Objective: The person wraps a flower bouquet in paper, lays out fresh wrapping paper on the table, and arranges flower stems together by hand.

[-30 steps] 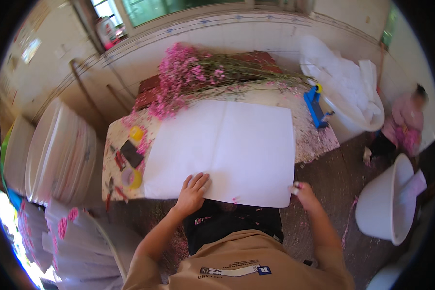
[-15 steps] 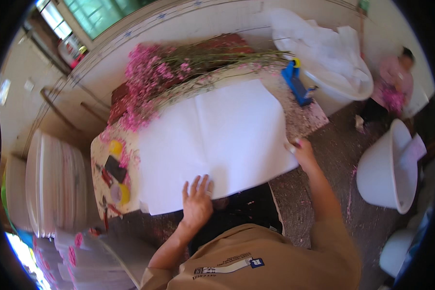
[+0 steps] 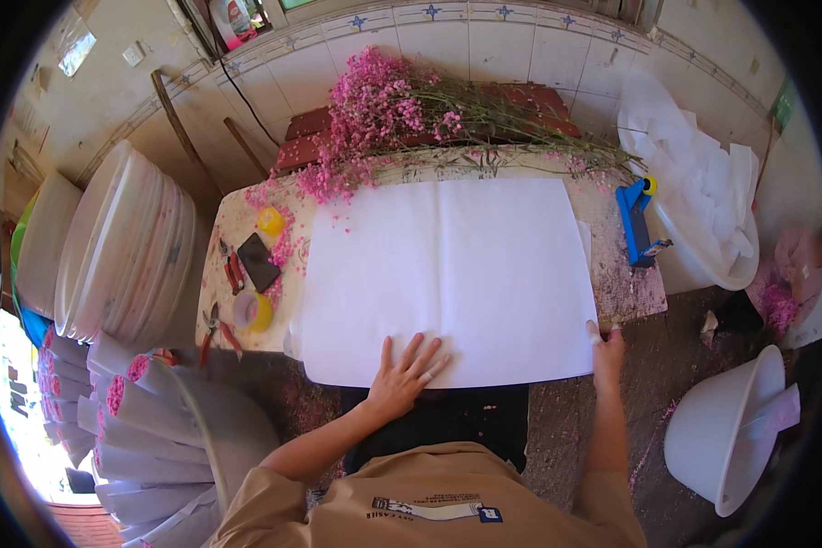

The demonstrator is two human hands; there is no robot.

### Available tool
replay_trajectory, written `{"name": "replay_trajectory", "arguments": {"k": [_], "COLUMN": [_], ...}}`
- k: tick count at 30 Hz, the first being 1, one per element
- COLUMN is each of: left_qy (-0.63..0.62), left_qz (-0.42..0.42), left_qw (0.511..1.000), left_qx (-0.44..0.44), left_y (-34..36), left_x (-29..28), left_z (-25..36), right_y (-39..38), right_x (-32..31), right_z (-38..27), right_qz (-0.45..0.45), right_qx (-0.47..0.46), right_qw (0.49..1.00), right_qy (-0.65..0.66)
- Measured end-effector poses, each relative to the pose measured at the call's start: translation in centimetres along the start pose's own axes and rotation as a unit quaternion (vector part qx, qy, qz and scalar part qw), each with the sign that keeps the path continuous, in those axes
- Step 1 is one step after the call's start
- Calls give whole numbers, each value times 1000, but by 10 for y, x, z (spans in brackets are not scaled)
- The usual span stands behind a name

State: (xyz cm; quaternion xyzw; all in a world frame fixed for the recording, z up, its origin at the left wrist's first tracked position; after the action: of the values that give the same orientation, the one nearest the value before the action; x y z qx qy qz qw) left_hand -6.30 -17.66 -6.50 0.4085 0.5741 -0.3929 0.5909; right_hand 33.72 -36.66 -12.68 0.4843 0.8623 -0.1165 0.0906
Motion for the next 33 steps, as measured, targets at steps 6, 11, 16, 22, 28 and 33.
{"name": "replay_trajectory", "arguments": {"k": [6,11,16,22,28,33], "left_qy": [58,-60,-153,-101,-93,-124], "left_qz": [36,28,24,11,-17,-17], "left_qw": [998,998,988,995,995,992], "left_qx": [13,22,-10,2,30,22], "left_y": [4,25,56,52,40,33], "left_x": [18,-4,-21,-14,-17,-28], "left_z": [-11,-14,-8,-8,-6,5], "right_y": [-31,-19,4,-63,-37,-6], "right_x": [22,6,-13,6,-5,-4], "right_z": [36,5,-55,-19,37,11], "right_qz": [-44,-65,-184,-229,-92,-26], "right_qx": [89,55,25,181,99,73], "right_qw": [988,987,936,917,962,960], "right_qy": [117,138,298,272,237,270]}}
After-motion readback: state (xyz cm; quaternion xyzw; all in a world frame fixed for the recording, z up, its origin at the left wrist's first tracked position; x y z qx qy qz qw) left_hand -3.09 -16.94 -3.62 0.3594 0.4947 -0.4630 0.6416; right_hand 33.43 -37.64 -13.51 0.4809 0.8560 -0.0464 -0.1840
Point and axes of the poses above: each hand's wrist, its own y-axis towards the middle knuckle, its own x-axis out of the palm, z = x × y, the point moved 5 cm from there along y, towards the middle knuckle, and after that the axes turned 2 degrees about -z, right-handed, at the moved point
